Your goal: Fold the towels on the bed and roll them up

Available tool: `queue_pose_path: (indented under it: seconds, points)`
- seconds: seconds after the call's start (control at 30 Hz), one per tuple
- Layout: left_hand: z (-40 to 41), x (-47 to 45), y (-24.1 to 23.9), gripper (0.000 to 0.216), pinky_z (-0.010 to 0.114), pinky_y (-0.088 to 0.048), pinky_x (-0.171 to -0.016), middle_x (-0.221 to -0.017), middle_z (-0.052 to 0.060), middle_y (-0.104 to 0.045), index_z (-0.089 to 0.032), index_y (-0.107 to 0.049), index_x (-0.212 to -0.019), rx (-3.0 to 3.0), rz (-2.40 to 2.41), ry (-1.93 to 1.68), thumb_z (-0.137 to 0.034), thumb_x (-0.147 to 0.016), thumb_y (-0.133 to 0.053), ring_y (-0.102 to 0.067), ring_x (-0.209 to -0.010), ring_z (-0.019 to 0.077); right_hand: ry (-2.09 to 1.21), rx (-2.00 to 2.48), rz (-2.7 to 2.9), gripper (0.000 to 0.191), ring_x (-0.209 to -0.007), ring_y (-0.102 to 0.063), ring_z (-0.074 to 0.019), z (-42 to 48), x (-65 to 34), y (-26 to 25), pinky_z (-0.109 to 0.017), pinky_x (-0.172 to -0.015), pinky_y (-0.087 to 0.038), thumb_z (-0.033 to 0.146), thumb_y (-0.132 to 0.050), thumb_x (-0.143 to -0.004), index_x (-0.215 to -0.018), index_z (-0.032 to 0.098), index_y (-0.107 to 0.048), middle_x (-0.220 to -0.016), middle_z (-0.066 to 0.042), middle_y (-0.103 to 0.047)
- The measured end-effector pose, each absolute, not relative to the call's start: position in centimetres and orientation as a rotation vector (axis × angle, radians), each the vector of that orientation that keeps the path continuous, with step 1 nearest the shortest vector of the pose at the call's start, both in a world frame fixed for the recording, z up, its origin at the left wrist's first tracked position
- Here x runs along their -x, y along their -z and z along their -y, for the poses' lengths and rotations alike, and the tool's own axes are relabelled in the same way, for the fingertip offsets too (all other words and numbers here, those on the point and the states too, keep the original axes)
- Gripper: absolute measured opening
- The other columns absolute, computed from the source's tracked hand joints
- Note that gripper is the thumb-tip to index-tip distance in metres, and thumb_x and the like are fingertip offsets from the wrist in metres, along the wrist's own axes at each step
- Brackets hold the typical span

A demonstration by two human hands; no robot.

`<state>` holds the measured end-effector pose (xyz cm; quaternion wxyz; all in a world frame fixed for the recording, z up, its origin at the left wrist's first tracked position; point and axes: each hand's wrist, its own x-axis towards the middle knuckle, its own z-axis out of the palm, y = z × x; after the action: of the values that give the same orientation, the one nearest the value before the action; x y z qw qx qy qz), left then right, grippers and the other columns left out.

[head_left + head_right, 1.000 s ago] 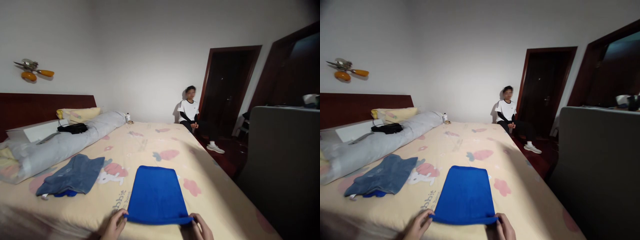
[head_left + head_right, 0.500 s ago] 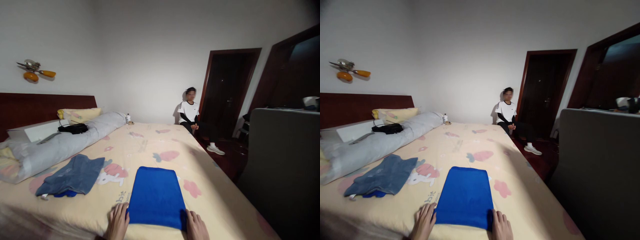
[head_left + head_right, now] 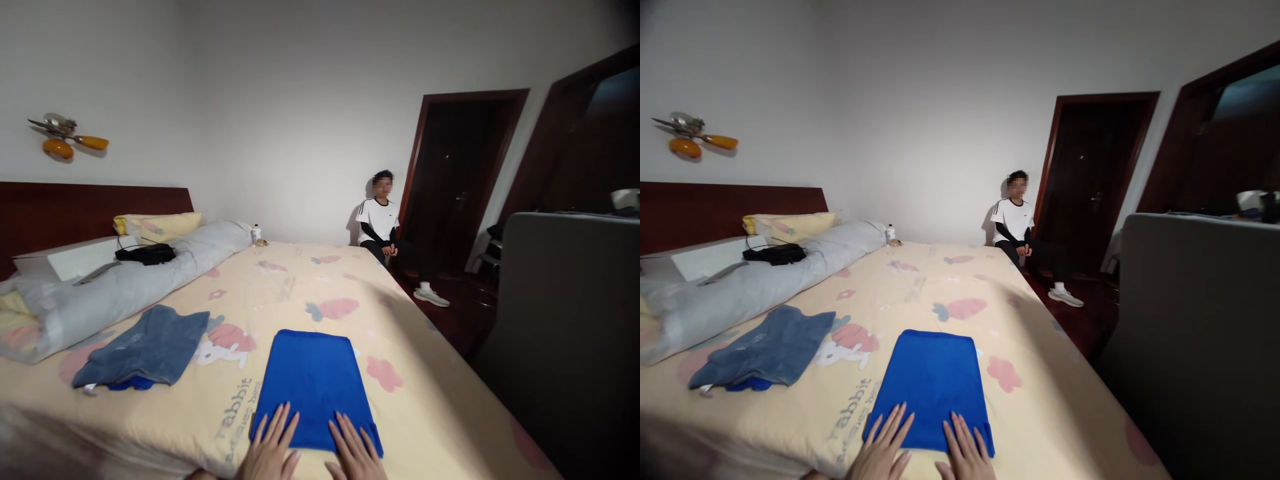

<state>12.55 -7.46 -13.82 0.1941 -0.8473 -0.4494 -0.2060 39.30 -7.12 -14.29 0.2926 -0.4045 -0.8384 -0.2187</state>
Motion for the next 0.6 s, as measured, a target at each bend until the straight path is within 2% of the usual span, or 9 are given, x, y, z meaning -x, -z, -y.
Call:
queue_pose_path:
  seconds: [0.13, 0.27, 0.37, 0.5, 0.6]
  points:
    - [8.3, -7.3, 12.0, 0.063, 0.033, -0.039, -0.107, -0.152, -0.001, -0.039, -0.035, -0.014, -0.153, 2.502, 1.392, 0.481, -0.041, -0.097, -0.043, -0.046, -0.134, 0.0184, 0.369, 1.277, 2.272, 0.067, -0.121, -0.057, -0.0230, 8.1, -44.1, 14.0, -0.031, -0.091, -0.053, 0.048, -0.050, -0.092, -0.150, 0.035, -0.019, -0.142, -0.002, -0.049]
    - [8.6, -5.1, 10.4, 0.061, 0.037, -0.040, -0.108, -0.149, 0.000, -0.044, -0.038, -0.015, -0.151, 2.612, 1.432, 0.463, -0.033, -0.097, -0.043, -0.047, -0.133, 0.0178, 0.066, 1.364, 2.294, 0.051, -0.125, -0.054, -0.0227, 8.4, -46.0, 12.8, -0.034, -0.094, -0.053, 0.034, -0.048, -0.093, -0.143, 0.035, -0.040, -0.142, -0.002, -0.050]
    - [8.4, -5.0, 9.8, 0.059, 0.039, -0.044, -0.105, -0.144, 0.002, -0.052, -0.037, -0.029, -0.149, 2.615, 1.374, 0.500, -0.028, -0.094, -0.048, -0.051, -0.130, 0.0198, -0.046, 1.385, 2.289, 0.047, -0.121, -0.058, -0.0231, 8.1, -45.9, 11.6, -0.035, -0.092, -0.053, 0.021, -0.047, -0.088, -0.133, 0.029, -0.055, -0.137, -0.005, -0.055]
    - [7.8, -4.8, 9.4, 0.047, 0.041, -0.047, -0.100, -0.137, 0.004, -0.059, -0.034, -0.053, -0.135, 2.553, 1.292, 0.542, -0.025, -0.089, -0.055, -0.056, -0.124, 0.0233, 0.002, 1.310, 2.346, 0.044, -0.116, -0.062, -0.0247, 7.6, -45.7, 10.4, -0.035, -0.090, -0.053, 0.017, -0.048, -0.085, -0.125, 0.023, -0.063, -0.132, -0.010, -0.061]
    - [7.3, -4.5, 9.3, 0.052, 0.038, -0.047, -0.101, -0.128, 0.002, -0.066, -0.033, -0.054, -0.133, 2.615, 1.221, 0.538, -0.013, -0.085, -0.053, -0.060, -0.118, 0.0207, 0.054, 1.252, 2.370, 0.041, -0.114, -0.063, -0.0252, 7.5, -45.6, 10.0, -0.035, -0.088, -0.053, 0.015, -0.050, -0.084, -0.122, 0.020, -0.065, -0.129, -0.011, -0.063]
